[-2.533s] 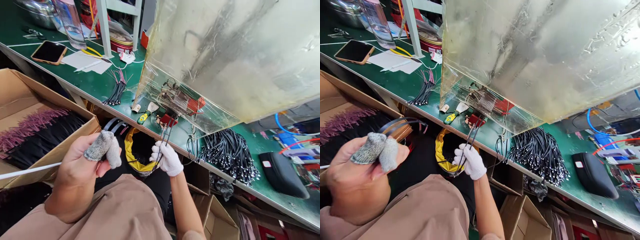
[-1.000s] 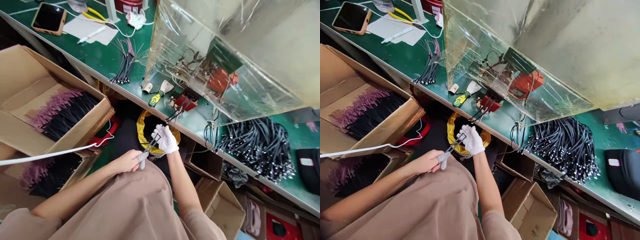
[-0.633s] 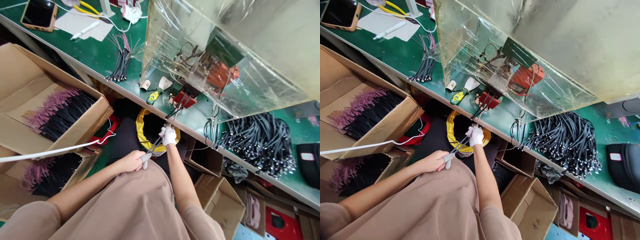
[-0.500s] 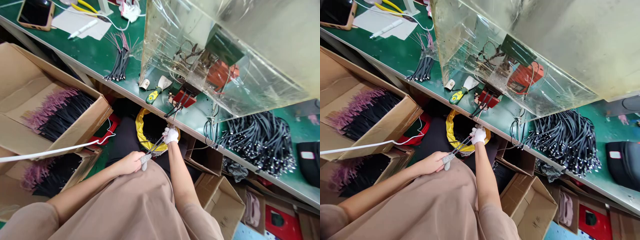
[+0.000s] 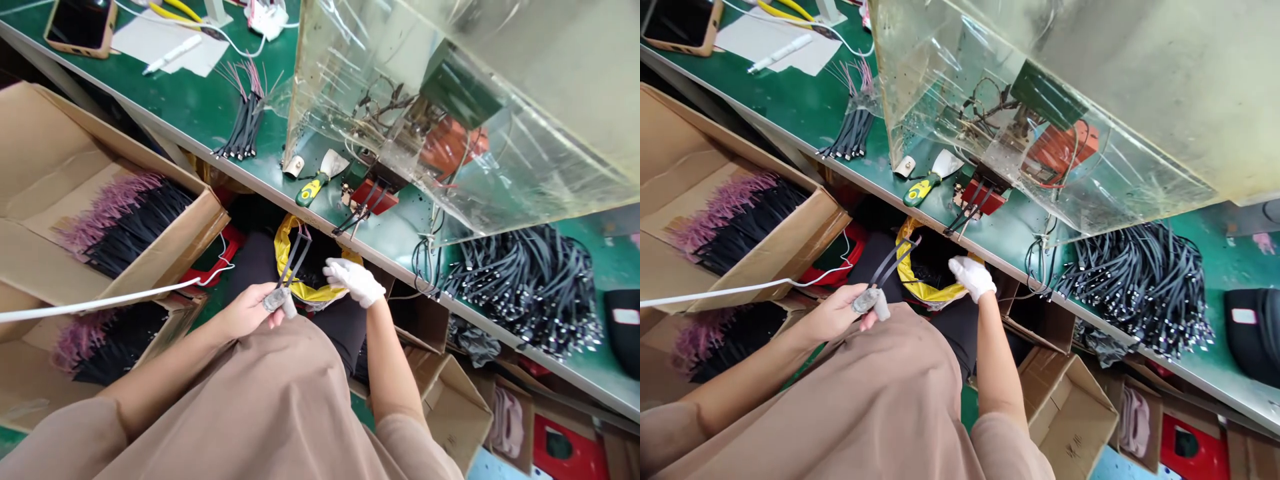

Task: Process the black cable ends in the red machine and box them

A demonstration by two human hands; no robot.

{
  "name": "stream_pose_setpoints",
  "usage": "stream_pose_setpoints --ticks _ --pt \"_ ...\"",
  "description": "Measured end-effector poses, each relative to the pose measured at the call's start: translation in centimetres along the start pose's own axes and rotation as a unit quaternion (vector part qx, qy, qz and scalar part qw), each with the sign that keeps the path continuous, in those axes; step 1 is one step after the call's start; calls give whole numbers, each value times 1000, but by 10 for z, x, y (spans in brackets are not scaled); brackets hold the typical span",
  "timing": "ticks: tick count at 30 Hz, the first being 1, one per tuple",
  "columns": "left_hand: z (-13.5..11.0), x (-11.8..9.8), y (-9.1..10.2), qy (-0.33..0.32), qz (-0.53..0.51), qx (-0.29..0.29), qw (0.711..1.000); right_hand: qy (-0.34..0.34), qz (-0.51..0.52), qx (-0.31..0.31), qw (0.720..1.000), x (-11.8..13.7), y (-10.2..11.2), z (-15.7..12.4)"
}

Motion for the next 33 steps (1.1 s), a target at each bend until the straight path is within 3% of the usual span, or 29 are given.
stream_pose_setpoints --ticks 1,3,5,7,9,12,16,20,23,26,29,33 --pt "7 2 -7 2 0 8 1000 25 61 68 995 4 -14 -12" --pt "18 11 -21 14 1 43 999 69 214 172 959 18 -38 -35" --pt "29 21 -31 16 16 85 996 100 292 185 933 32 -49 -51" --pt "37 25 -28 -5 64 73 995 109 301 147 936 41 -48 -61" --pt "42 17 -14 -47 134 -13 990 111 264 122 950 47 -43 -68" --pt "41 -16 5 -152 202 -139 957 134 175 127 967 53 -38 -77" --pt "41 -57 3 -295 256 -179 903 196 36 88 976 62 -36 -87" --pt "50 -64 -6 -314 291 -197 882 222 -94 25 970 69 -35 -93" --pt "57 -62 -7 -274 221 -197 915 219 -129 -15 967 69 -31 -95" --pt "64 -60 0 -250 44 -196 947 209 -70 42 975 67 -33 -96" --pt "69 -54 17 -247 -49 -231 940 182 40 132 973 62 -36 -94" --pt "69 -42 29 -264 -28 -230 936 162 144 127 968 53 -28 -88"
Point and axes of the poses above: each hand's wrist, its own z-axis towards the middle knuckle, its own y-axis out of the back of the hand, x = y × z, the point moved 5 cm from there along z, towards the middle knuckle, and after that the axes turned 4 degrees about -y, right-handed, at the moved point
